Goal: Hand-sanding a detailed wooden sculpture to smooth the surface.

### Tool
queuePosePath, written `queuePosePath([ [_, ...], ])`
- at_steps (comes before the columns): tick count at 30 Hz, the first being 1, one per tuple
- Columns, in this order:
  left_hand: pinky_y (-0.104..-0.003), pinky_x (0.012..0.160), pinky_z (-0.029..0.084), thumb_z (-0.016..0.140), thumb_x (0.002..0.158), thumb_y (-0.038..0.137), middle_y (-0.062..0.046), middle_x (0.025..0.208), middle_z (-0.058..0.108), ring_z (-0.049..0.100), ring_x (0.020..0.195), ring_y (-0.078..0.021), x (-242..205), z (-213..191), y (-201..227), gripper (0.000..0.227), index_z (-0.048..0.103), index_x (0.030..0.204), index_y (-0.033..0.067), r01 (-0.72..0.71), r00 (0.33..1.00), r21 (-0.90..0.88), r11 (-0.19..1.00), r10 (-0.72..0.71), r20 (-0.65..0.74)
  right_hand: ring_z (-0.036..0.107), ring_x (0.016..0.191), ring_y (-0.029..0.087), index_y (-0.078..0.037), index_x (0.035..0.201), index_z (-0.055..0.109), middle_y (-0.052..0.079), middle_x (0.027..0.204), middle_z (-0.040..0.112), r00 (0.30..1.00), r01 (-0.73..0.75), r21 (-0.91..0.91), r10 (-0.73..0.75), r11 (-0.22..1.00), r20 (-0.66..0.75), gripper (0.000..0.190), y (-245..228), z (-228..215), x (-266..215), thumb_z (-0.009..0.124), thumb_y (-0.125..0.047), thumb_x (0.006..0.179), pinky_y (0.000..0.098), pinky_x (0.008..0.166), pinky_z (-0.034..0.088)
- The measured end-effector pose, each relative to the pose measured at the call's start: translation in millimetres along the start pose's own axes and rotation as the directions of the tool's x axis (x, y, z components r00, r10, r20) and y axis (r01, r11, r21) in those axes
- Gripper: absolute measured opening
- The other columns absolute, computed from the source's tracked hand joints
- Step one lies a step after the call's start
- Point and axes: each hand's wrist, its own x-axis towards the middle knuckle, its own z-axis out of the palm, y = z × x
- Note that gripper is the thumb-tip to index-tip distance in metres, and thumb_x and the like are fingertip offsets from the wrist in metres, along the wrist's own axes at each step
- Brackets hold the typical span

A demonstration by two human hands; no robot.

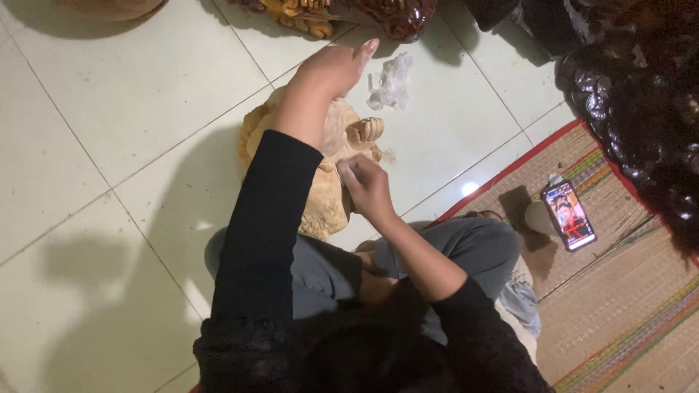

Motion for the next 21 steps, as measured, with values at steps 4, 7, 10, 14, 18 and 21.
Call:
queuePosePath([
  [4,-0.054,0.078,0.05,0.017,0.105,0.063,-0.017,0.087,0.072,0.066,0.075,-0.0383,-3.5,2.6,-2.0,0.085,0.071,0.085,0.0011,-0.032,0.999,0.037,0.999,0.033,-0.037,0.049,0.044,0.009,-0.004,0.088,0.062,0.001,0.06,0.059,0.984,-0.166,0.099,0.159,0.981,0.074,0.018,10.5,-1.6,13.1,0.064,-0.017,0.101,0.0255,0.042,0.043],
  [7,-0.053,0.082,0.051,0.015,0.103,0.064,-0.017,0.103,0.073,0.068,0.087,-0.0401,-3.2,-3.3,-5.8,0.085,0.074,0.094,0.004,-0.023,0.996,0.09,0.996,0.03,-0.079,0.057,0.066,0.024,0.0,0.091,0.06,0.011,0.077,0.064,0.992,0.087,-0.232,-0.105,0.969,-0.066,0.008,18.5,9.9,41.9,0.067,-0.003,0.087,0.0375,0.069,0.05],
  [10,-0.052,0.082,0.053,0.011,0.101,0.063,-0.017,0.112,0.073,0.07,0.093,-0.0375,-9.8,-11.0,-3.5,0.085,0.074,0.109,0.0065,0.064,0.997,0.094,0.994,-0.06,-0.039,0.069,0.076,0.027,-0.002,0.103,0.066,0.011,0.091,0.073,0.985,0.056,-0.249,-0.093,0.967,-0.143,0.022,13.9,13.7,44.7,0.062,0.001,0.081,0.0365,0.072,0.054],
  [14,-0.053,0.088,0.051,0.012,0.101,0.061,-0.017,0.118,0.072,0.068,0.101,-0.0389,-19.9,-22.7,4.5,0.082,0.072,0.114,0.0065,0.048,0.998,0.069,0.996,-0.045,-0.043,0.06,0.063,0.019,-0.001,0.09,0.064,0.008,0.077,0.068,0.996,0.051,-0.176,-0.062,0.983,-0.058,0.005,4.3,-0.9,17.8,0.067,-0.005,0.09,0.0333,0.065,0.052],
  [18,-0.054,0.09,0.051,0.013,0.101,0.06,-0.014,0.122,0.071,0.067,0.104,-0.0393,-26.6,-26.4,9.2,0.079,0.072,0.118,0.0102,0.082,0.997,0.067,0.994,-0.082,-0.008,0.06,0.064,0.017,-0.002,0.093,0.072,0.008,0.082,0.068,0.99,-0.034,-0.256,-0.002,0.966,-0.139,0.009,20.4,-14.6,11.7,0.071,-0.01,0.093,0.0308,0.061,0.052],
  [21,-0.05,0.087,0.05,0.013,0.099,0.065,-0.012,0.115,0.072,0.066,0.1,-0.0373,-25.8,-23.3,3.9,0.08,0.072,0.107,0.0109,0.094,0.996,0.055,0.994,-0.093,-0.011,0.065,0.081,0.021,-0.006,0.104,0.07,0.003,0.102,0.068,0.964,0.151,-0.34,-0.214,0.928,-0.155,0.019,17.5,-5.0,20.8,0.07,0.001,0.086,0.0324,0.071,0.053],
])
